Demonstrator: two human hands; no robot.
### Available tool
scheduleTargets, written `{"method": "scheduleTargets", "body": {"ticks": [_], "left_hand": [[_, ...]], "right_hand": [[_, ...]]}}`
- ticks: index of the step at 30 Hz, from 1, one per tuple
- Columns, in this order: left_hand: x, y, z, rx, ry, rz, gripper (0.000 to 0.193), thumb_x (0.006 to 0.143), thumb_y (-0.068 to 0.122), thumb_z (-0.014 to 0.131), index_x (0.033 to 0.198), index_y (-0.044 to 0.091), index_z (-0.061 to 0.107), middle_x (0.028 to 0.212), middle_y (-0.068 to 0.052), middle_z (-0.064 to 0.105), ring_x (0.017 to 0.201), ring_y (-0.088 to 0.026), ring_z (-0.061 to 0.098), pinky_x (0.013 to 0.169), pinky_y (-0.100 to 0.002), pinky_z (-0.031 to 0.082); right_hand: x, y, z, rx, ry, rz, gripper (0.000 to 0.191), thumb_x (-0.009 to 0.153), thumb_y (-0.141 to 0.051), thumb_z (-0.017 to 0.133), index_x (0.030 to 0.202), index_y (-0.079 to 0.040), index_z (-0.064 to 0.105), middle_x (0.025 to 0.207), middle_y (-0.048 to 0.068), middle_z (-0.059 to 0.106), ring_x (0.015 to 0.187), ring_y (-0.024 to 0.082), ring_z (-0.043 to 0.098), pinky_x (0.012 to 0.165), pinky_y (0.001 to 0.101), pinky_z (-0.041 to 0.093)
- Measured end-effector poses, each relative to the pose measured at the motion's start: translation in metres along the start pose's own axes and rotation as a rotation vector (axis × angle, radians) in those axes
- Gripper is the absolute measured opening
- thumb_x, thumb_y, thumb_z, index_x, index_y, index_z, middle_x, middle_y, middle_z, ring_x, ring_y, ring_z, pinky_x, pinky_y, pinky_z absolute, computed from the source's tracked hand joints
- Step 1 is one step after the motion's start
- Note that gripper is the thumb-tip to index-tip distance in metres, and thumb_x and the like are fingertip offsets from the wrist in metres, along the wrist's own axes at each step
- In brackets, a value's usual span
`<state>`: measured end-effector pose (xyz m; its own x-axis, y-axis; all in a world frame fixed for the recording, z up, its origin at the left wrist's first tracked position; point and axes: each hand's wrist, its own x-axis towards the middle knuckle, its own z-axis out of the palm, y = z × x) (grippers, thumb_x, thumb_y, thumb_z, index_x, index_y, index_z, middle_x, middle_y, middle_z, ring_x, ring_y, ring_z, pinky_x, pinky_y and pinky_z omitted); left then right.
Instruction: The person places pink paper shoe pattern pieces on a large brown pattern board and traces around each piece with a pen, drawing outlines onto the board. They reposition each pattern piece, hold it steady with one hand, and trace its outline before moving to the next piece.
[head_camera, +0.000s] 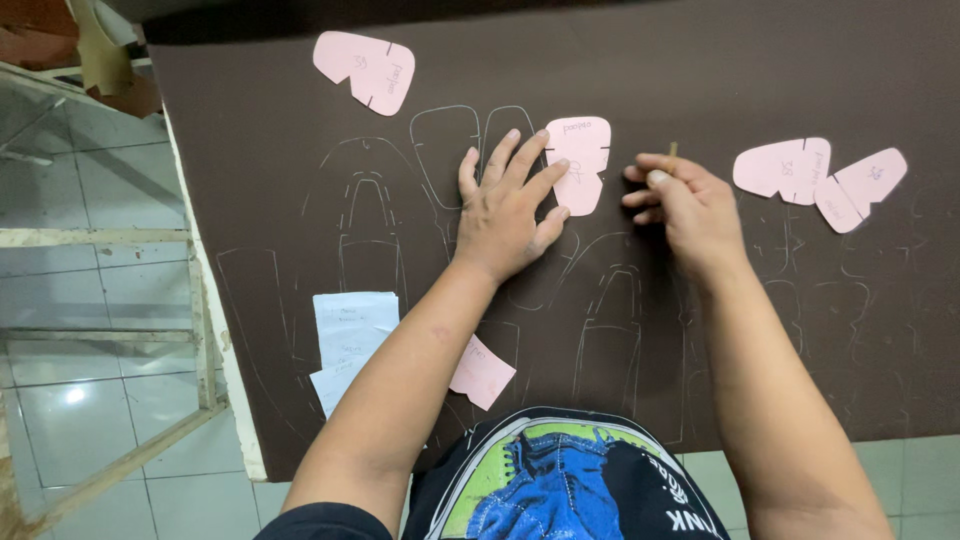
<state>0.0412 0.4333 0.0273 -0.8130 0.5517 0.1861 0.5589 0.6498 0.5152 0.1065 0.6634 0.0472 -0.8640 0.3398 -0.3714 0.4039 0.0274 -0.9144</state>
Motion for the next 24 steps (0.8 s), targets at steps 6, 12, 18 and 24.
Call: {"method": "scheduleTargets", "body": {"ticks": [6,12,18,24], "left_hand": [[-0.002,0.027,0.007,0.089,-0.271,-0.050,0.032,0.099,0.019,0.061,0.130,0.014,0.066,0.155,-0.005,0.050,0.109,-0.028,0.064,0.095,-0.048,0.050],[-0.009,0.064,0.038,0.232,-0.455,-0.093,0.053,0.097,0.012,0.052,0.145,-0.009,0.043,0.150,-0.040,0.043,0.073,-0.033,0.074,0.063,-0.048,0.061],[-0.020,0.060,0.069,0.020,-0.397,-0.280,0.058,0.093,0.018,0.056,0.138,-0.014,0.038,0.091,-0.025,0.069,0.077,-0.038,0.072,0.063,-0.046,0.060],[-0.025,0.051,0.069,0.115,-0.433,-0.134,0.049,0.098,0.014,0.056,0.133,-0.017,0.040,0.090,-0.024,0.067,0.079,-0.036,0.073,0.064,-0.045,0.061]], "right_hand": [[-0.003,-0.026,0.011,-0.485,0.055,-0.510,0.021,0.113,-0.013,0.061,0.124,-0.003,0.076,0.104,0.013,0.062,0.094,0.021,0.062,0.082,0.0305,0.053],[0.000,-0.069,0.039,-0.620,-0.146,-0.664,0.017,0.104,-0.014,0.061,0.109,0.000,0.069,0.102,0.013,0.070,0.094,0.028,0.068,0.081,0.0402,0.054],[0.007,-0.085,0.063,-0.822,-0.372,-0.562,0.018,0.098,-0.017,0.060,0.092,-0.005,0.073,0.084,0.011,0.073,0.083,0.033,0.069,0.075,0.0446,0.054],[0.012,-0.072,0.069,-0.946,-0.369,-0.680,0.017,0.098,-0.020,0.064,0.094,-0.007,0.074,0.084,0.007,0.074,0.088,0.031,0.067,0.082,0.0452,0.048]]}}
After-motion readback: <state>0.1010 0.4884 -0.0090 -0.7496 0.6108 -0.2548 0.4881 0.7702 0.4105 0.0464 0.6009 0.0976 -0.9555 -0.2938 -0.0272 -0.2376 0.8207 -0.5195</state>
